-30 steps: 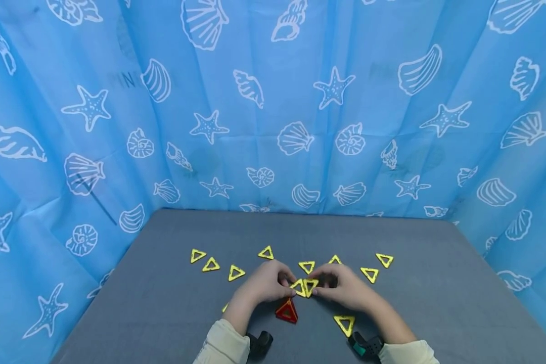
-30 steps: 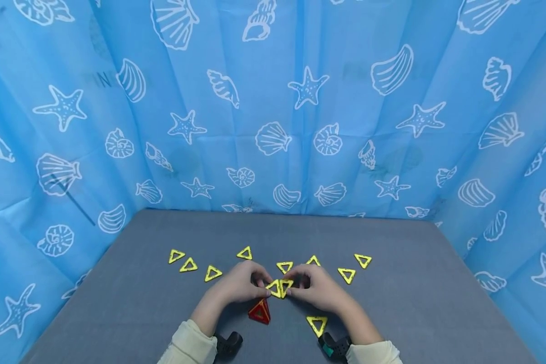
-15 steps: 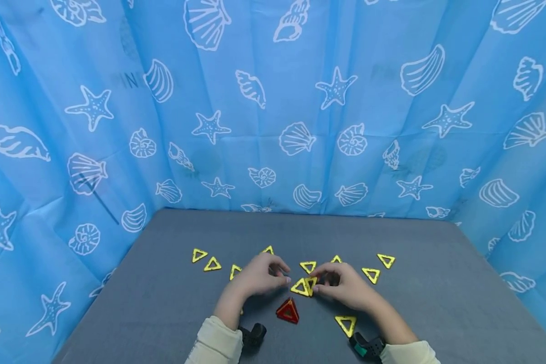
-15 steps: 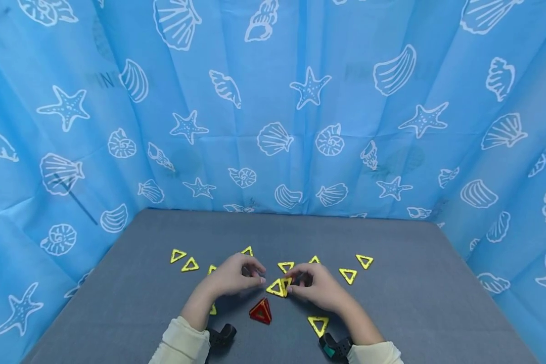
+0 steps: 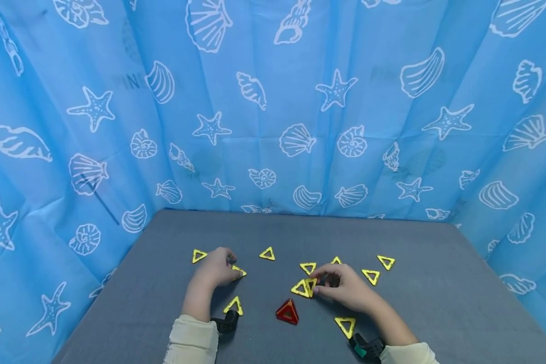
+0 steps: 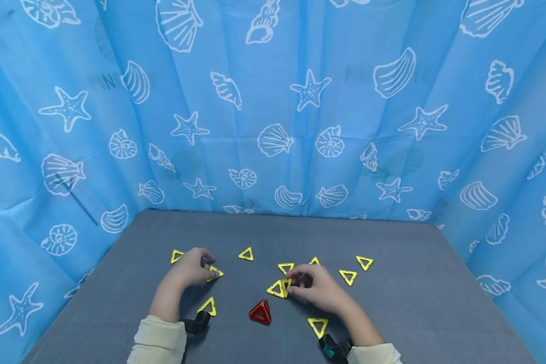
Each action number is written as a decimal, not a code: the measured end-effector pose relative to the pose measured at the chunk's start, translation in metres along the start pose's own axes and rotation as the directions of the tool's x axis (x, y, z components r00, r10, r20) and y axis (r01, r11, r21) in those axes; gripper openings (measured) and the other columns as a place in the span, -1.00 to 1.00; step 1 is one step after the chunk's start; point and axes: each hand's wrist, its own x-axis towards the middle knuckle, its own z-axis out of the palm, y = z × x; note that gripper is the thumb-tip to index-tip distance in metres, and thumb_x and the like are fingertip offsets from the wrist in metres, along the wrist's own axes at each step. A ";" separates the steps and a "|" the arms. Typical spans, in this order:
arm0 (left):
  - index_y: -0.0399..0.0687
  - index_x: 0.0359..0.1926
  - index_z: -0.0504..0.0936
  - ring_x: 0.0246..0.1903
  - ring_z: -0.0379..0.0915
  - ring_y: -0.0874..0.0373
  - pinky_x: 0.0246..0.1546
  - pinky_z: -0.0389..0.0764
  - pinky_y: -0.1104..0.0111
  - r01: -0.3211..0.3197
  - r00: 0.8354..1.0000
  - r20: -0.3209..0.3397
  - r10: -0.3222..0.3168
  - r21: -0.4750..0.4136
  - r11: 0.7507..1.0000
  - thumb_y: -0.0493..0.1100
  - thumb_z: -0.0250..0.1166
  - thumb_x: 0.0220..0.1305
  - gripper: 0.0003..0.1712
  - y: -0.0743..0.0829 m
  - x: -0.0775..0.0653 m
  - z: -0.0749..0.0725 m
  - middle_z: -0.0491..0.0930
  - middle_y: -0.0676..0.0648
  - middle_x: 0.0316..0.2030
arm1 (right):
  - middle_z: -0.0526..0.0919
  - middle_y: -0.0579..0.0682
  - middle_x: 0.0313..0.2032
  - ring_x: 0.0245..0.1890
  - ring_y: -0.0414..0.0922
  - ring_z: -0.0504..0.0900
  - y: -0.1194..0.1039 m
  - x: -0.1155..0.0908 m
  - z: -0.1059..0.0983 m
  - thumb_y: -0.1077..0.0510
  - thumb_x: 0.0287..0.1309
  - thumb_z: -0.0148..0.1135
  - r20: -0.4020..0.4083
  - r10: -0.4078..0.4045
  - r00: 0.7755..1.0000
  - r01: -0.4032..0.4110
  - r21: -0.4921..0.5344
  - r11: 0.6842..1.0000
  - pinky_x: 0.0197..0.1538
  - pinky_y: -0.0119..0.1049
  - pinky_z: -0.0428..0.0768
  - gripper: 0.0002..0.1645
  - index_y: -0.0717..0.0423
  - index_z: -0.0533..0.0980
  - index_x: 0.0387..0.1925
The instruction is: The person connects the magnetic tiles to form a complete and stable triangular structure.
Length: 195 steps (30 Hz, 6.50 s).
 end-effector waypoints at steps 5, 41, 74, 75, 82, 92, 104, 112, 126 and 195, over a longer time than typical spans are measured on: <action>-0.27 0.06 0.71 -0.23 0.60 0.02 -0.17 0.65 0.06 0.012 1.000 0.018 -0.013 0.027 1.000 -0.22 0.60 0.16 -0.54 -0.001 0.000 0.000 0.70 -0.16 -0.14 | 0.77 0.11 -0.06 -0.36 -0.23 0.61 -0.001 -0.001 -0.001 0.15 0.38 0.41 0.000 -0.005 1.000 0.005 0.024 1.000 -0.38 -0.32 0.60 -0.68 0.17 0.69 0.09; -0.04 -0.28 0.65 -0.42 0.55 0.15 -0.38 0.54 0.26 -0.241 0.969 0.016 0.248 -0.188 0.952 -0.18 0.55 0.28 -0.81 0.040 0.004 0.047 0.64 0.01 -0.40 | 0.77 0.16 -0.03 -0.35 -0.23 0.60 -0.003 -0.001 -0.001 0.17 0.40 0.39 0.012 -0.009 1.000 0.008 0.040 0.999 -0.35 -0.34 0.57 -0.70 0.18 0.69 0.10; -0.05 -0.19 0.72 -0.34 0.62 0.17 -0.31 0.62 0.28 -0.322 0.907 0.177 0.383 -0.295 0.900 -0.22 0.50 0.33 -0.90 0.059 -0.003 0.070 0.70 0.06 -0.35 | 0.76 0.22 -0.03 -0.36 -0.24 0.62 -0.001 -0.001 0.003 0.23 0.39 0.38 -0.007 -0.043 0.999 0.043 0.052 0.998 -0.36 -0.34 0.60 -0.68 0.27 0.66 0.10; -0.04 -0.20 0.73 -0.34 0.62 0.18 -0.31 0.62 0.28 -0.330 0.902 0.180 0.392 -0.296 0.896 -0.22 0.50 0.33 -0.91 0.060 -0.003 0.070 0.70 0.07 -0.35 | 0.76 0.22 -0.03 -0.36 -0.24 0.62 -0.001 -0.002 0.003 0.23 0.38 0.39 -0.008 -0.043 0.999 0.044 0.057 0.997 -0.36 -0.34 0.60 -0.68 0.27 0.66 0.11; -0.07 -0.21 0.76 -0.33 0.60 0.22 -0.31 0.60 0.34 -0.388 0.873 0.184 0.451 -0.297 0.873 -0.22 0.47 0.34 -0.95 0.061 -0.002 0.074 0.69 0.09 -0.35 | 0.74 0.15 -0.13 -0.36 -0.24 0.64 0.000 -0.001 0.006 0.22 0.37 0.40 -0.017 -0.066 0.998 0.067 0.055 0.996 -0.35 -0.32 0.62 -0.68 0.25 0.67 0.10; -0.04 -0.21 0.76 -0.32 0.60 0.24 -0.28 0.59 0.33 -0.398 0.861 0.198 0.469 -0.313 0.863 -0.23 0.47 0.34 -0.96 0.064 -0.002 0.075 0.70 0.10 -0.34 | 0.74 0.17 -0.12 -0.37 -0.25 0.63 -0.002 0.001 0.009 0.22 0.37 0.40 -0.015 -0.093 0.996 0.093 0.058 0.994 -0.35 -0.32 0.64 -0.70 0.22 0.67 0.07; -0.01 -0.09 0.80 -0.32 0.63 0.23 -0.23 0.61 0.34 -0.365 0.849 0.267 0.457 -0.329 0.871 -0.23 0.46 0.34 -0.85 0.066 -0.002 0.074 0.72 0.11 -0.35 | 0.76 0.10 -0.14 -0.37 -0.25 0.61 -0.006 0.002 0.011 0.17 0.35 0.44 -0.006 -0.089 0.996 0.089 0.037 0.995 -0.30 -0.35 0.62 -0.73 0.13 0.69 0.04; -0.02 -0.13 0.81 -0.33 0.62 0.19 -0.28 0.59 0.33 -0.348 0.852 0.278 0.444 -0.331 0.877 -0.22 0.48 0.34 -0.89 0.068 -0.003 0.074 0.73 0.09 -0.36 | 0.77 0.03 -0.17 -0.39 -0.25 0.61 -0.003 0.002 0.012 0.14 0.39 0.41 -0.007 -0.058 0.998 0.058 0.016 0.998 -0.34 -0.33 0.61 -0.81 0.09 0.71 -0.03; 0.02 -0.08 0.80 -0.27 0.64 0.23 -0.21 0.64 0.30 -0.387 0.845 0.267 0.464 -0.293 0.874 -0.19 0.50 0.32 -0.83 0.068 -0.001 0.076 0.75 0.07 -0.25 | 0.75 -0.02 -0.22 -0.39 -0.25 0.62 -0.004 0.003 0.010 0.14 0.40 0.39 -0.016 -0.069 0.997 0.069 0.001 0.998 -0.34 -0.32 0.63 -0.88 0.07 0.70 -0.10; 0.00 -0.27 0.73 -0.31 0.52 0.12 -0.19 0.53 0.15 -0.320 0.918 0.169 0.358 -0.215 0.923 -0.23 0.59 0.20 -0.83 0.054 -0.003 0.069 0.64 0.03 -0.35 | 0.56 0.01 -0.36 -0.39 -0.17 0.48 -0.007 -0.015 -0.030 0.23 0.12 0.59 0.226 0.162 0.961 -0.152 -0.059 0.987 -0.36 -0.34 0.46 -0.69 0.17 0.62 -0.16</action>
